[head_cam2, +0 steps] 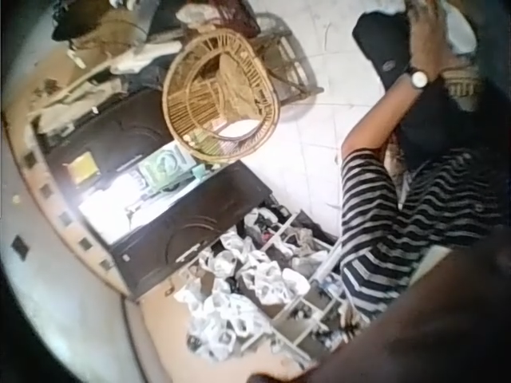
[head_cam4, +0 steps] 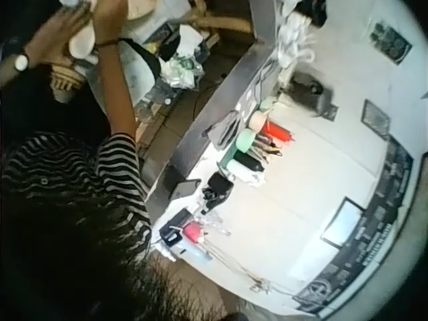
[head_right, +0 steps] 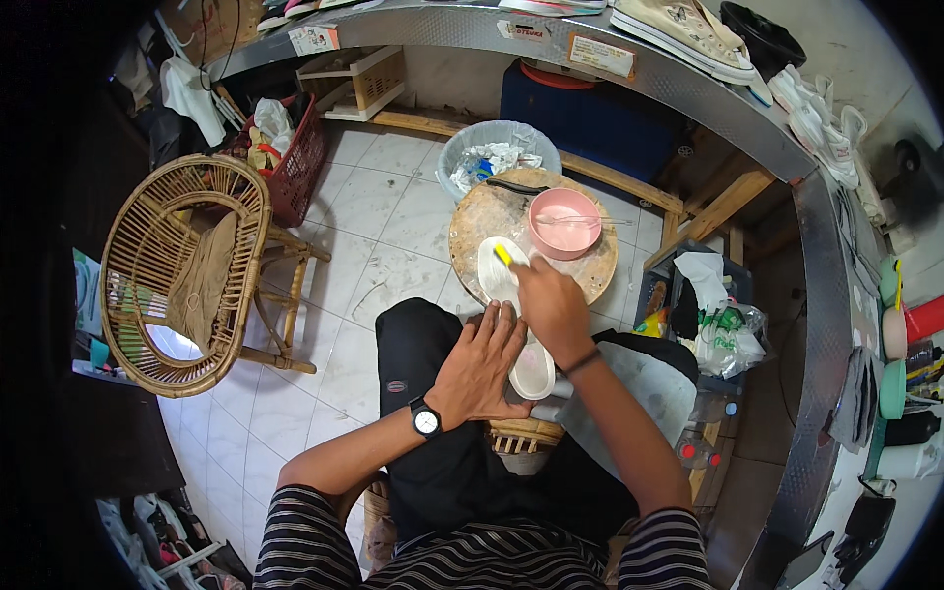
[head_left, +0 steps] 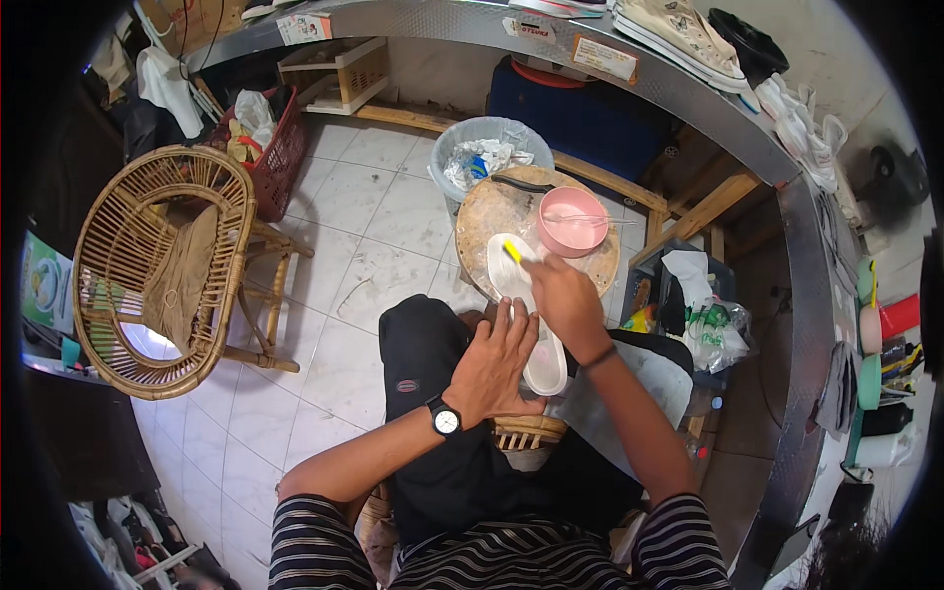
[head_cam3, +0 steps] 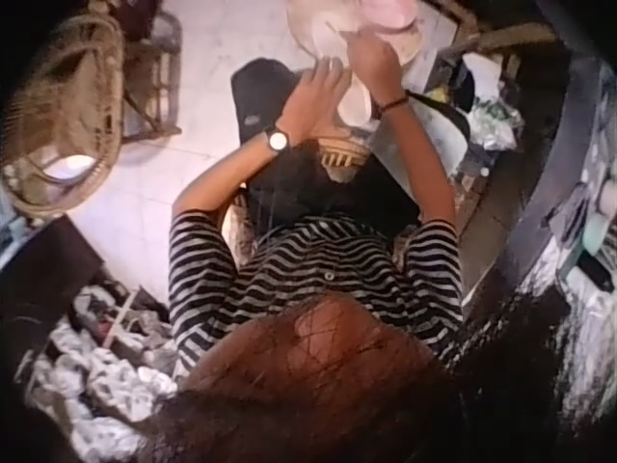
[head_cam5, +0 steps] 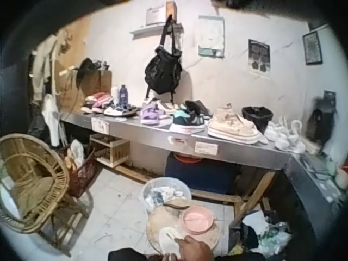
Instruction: Applying glue to the surface of a white shoe sole using a brush for repair.
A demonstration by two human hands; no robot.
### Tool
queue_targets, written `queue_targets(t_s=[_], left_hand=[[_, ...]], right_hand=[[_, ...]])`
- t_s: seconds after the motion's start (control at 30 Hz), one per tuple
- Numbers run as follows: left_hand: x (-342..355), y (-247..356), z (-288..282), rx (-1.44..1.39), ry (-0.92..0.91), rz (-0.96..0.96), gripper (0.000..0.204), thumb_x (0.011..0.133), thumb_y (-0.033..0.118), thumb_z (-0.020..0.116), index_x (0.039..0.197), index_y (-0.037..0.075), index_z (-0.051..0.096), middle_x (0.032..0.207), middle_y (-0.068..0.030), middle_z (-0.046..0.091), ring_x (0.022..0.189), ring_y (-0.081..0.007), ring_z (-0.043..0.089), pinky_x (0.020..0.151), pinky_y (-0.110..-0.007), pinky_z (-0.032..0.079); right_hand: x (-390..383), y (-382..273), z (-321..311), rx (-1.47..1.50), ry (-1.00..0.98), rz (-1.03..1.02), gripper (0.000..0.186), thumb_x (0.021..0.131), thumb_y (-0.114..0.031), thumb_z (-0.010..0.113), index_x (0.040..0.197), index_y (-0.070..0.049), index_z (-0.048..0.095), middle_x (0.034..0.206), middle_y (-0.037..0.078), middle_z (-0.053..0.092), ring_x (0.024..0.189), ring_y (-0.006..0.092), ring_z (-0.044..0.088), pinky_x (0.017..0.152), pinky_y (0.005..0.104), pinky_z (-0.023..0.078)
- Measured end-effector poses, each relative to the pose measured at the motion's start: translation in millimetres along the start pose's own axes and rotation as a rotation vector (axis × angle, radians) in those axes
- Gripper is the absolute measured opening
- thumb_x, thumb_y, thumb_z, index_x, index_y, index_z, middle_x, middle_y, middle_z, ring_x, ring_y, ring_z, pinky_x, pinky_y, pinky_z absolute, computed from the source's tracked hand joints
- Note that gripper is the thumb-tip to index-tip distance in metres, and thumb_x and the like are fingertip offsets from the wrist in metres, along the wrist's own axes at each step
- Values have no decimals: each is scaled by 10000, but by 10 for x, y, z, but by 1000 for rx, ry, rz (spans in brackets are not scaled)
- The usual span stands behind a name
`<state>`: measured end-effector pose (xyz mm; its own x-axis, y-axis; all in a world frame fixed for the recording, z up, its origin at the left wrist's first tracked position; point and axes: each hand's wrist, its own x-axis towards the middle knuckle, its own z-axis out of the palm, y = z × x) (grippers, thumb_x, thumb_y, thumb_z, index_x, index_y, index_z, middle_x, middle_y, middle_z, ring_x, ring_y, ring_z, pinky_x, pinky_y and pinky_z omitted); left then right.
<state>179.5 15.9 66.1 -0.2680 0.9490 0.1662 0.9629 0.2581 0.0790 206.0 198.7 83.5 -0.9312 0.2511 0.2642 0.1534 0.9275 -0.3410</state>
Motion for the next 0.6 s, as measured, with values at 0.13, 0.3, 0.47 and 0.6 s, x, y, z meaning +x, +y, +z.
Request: queue_targets(t_s=[0.13,0.3,0.47,0.6], left_hand=[[-2,5,19,-6,4,5,1127,771,780,593,1471,-95,475,1483,-335,469,1412,-476,444,1065,-487,429],[8,14,-19,44,-16,0,1126,769,774,600,1471,-97,474,1480,-337,473,1407,-487,444,1041,-468,438],[11,-6,2,26,6,8,1124,769,768,601,1476,-96,470,1479,-338,475,1415,-490,436,1032,-455,441],[-4,21,25,83,38,21,1106,772,768,594,1452,-97,488,1462,-335,486,1396,-486,448,1023,-448,443]], right_hand=[[-117,-21,-168,99,-93,-60,253,929,-102,602,1134,-92,750,974,158,671,806,381,718,726,465,584],[115,-148,-20,-55,26,30,243,918,-109,622,1109,-93,771,933,159,680,835,378,706,741,480,571],[-24,-35,-39,60,-9,-113,254,918,-118,602,1105,-106,773,920,141,687,825,360,719,747,473,590],[40,-23,-85,-65,-128,-49,229,909,-112,623,1084,-86,769,914,140,688,819,355,722,736,465,590]])
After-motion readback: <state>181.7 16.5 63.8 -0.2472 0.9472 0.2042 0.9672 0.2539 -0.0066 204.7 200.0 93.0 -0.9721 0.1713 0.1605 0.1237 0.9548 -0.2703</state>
